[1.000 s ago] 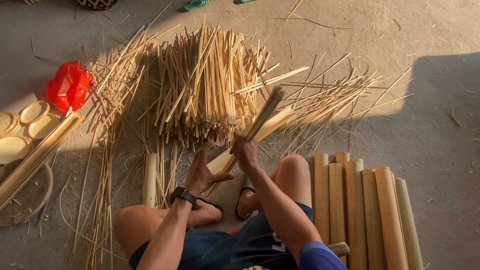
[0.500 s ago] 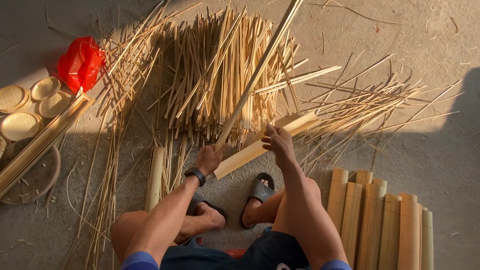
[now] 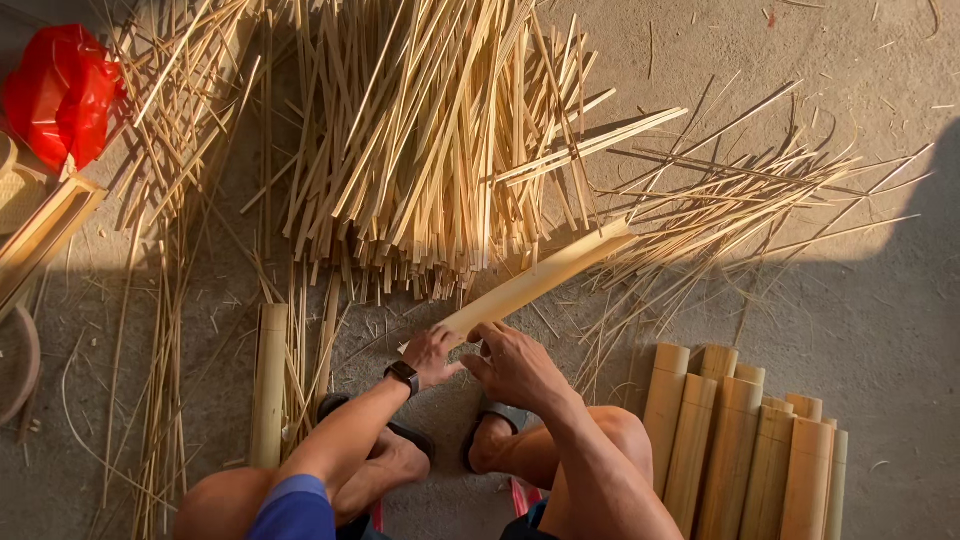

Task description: The person sits on the floor and uses a large knife to split bamboo poles into thin strips. They repeatedly split the bamboo, peel off layers, and organize the resulting strips into piles on the ground.

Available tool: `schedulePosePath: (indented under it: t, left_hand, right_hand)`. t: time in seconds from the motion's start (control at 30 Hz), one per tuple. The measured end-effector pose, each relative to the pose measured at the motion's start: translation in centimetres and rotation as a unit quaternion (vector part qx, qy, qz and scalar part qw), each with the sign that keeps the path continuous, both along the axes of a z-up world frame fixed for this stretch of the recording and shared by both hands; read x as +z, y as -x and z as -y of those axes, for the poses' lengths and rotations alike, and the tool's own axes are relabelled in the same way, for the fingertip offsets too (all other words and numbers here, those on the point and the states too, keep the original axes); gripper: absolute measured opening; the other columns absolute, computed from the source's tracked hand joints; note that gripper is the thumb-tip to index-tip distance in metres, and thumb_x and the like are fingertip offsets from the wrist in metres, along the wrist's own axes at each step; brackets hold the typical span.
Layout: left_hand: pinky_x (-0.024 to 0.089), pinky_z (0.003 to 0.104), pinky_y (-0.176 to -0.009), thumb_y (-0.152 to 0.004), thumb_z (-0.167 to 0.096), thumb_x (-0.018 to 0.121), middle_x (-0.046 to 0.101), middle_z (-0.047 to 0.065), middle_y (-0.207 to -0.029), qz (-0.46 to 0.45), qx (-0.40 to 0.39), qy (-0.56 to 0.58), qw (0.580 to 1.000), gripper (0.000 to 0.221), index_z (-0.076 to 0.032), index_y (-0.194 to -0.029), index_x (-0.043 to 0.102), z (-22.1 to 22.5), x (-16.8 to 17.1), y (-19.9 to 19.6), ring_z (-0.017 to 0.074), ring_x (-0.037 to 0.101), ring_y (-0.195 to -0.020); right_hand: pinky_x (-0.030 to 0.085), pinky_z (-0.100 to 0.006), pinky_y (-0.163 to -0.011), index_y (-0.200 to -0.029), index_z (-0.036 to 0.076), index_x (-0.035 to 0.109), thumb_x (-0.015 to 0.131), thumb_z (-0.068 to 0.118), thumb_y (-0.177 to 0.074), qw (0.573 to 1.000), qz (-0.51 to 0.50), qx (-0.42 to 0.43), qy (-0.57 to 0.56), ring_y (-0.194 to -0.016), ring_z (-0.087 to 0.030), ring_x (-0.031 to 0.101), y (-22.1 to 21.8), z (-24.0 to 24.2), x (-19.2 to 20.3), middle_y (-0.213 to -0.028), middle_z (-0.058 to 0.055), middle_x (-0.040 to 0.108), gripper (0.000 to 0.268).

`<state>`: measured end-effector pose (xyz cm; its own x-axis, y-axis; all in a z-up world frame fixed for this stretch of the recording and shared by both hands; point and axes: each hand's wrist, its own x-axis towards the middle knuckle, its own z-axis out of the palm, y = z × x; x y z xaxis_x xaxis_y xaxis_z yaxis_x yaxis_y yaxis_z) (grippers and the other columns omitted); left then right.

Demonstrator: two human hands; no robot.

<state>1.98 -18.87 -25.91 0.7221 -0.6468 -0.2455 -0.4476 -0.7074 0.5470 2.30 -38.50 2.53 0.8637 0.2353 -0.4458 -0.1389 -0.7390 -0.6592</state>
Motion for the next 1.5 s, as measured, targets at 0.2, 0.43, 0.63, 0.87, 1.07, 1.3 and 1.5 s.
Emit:
schedulePosePath:
  t: [0.2,0.43,0.63,0.87,1.07,1.3,1.5]
  left_hand:
    - [0.037,0.056,-0.109,-0.071,-0.046,0.094,0.026,0.021,-0.16,-0.121,0.142,-0.23,0.955,0.118,-0.013,-0.155,0.019,0.2,-6.1,1.6,0.041,0.03,-0.145]
    - [0.047,0.051,-0.107,-0.076,-0.025,0.084,0.043,0.023,-0.147,-0.142,0.07,-0.245,0.956,0.097,-0.002,-0.151,0.026,1.0,-7.5,2.4,0.0392,0.044,-0.138]
    - [0.056,0.047,-0.093,-0.069,-0.028,0.079,0.064,0.025,-0.12,-0.342,0.08,-0.076,0.933,0.081,-0.001,-0.138,0.045,-0.7,-3.7,2.1,0.0364,0.065,-0.11]
    - [0.064,0.044,-0.083,-0.077,-0.018,0.081,0.07,0.016,-0.114,-0.639,0.137,0.165,0.739,0.073,-0.003,-0.14,0.045,1.0,8.8,2.9,0.0279,0.072,-0.102]
    - [0.065,0.039,-0.084,-0.087,-0.018,0.081,0.071,0.023,-0.114,-0.731,0.144,0.351,0.568,0.072,0.007,-0.141,0.042,-2.1,25.3,6.4,0.0254,0.075,-0.1]
    - [0.065,0.039,-0.088,-0.079,-0.022,0.085,0.073,0.022,-0.116,-0.671,0.071,0.327,0.662,0.087,0.003,-0.147,0.036,-12.2,35.6,12.1,0.0249,0.075,-0.099]
    - [0.053,0.045,-0.101,-0.071,-0.035,0.09,0.067,0.02,-0.128,-0.352,0.066,0.089,0.929,0.094,-0.005,-0.147,0.046,-14.4,31.0,11.3,0.031,0.063,-0.118]
  right_hand:
    - [0.054,-0.044,-0.078,-0.115,0.004,0.064,0.069,0.027,-0.092,0.999,-0.01,0.031,-0.028,-0.09,-0.034,0.068,0.3,-1.2,0.5,-0.097,-0.015,0.069,0.033]
    - [0.054,-0.044,-0.079,-0.113,0.005,0.064,0.071,0.028,-0.09,0.999,-0.019,0.038,-0.023,-0.092,-0.035,0.069,0.3,-1.3,0.3,-0.097,-0.015,0.069,0.033]
    - [0.055,-0.043,-0.086,-0.12,0.004,0.062,0.068,0.03,-0.093,1.0,-0.027,0.001,0.001,-0.098,-0.031,0.07,-0.3,0.0,-0.3,-0.105,-0.017,0.069,0.038]
    - [0.055,-0.046,-0.093,-0.138,0.003,0.05,0.062,0.041,-0.098,0.975,0.032,-0.221,-0.005,-0.112,-0.03,0.063,-0.9,3.2,-1.9,-0.134,-0.02,0.054,0.057]
    - [0.052,-0.042,-0.101,-0.139,-0.005,0.044,0.067,0.025,-0.093,0.824,0.148,-0.543,-0.066,-0.118,-0.031,0.054,0.3,9.3,-3.6,-0.133,-0.021,0.048,0.059]
    - [0.048,-0.052,-0.097,-0.14,-0.007,0.039,0.067,0.032,-0.096,0.724,-0.027,-0.635,-0.266,-0.115,-0.038,0.061,1.3,10.2,-3.9,-0.123,-0.023,0.059,0.065]
    - [0.051,-0.046,-0.113,-0.128,-0.001,0.057,0.074,0.021,-0.099,0.533,0.191,-0.35,-0.747,-0.12,-0.028,0.062,2.2,12.2,3.4,-0.116,-0.015,0.066,0.04]
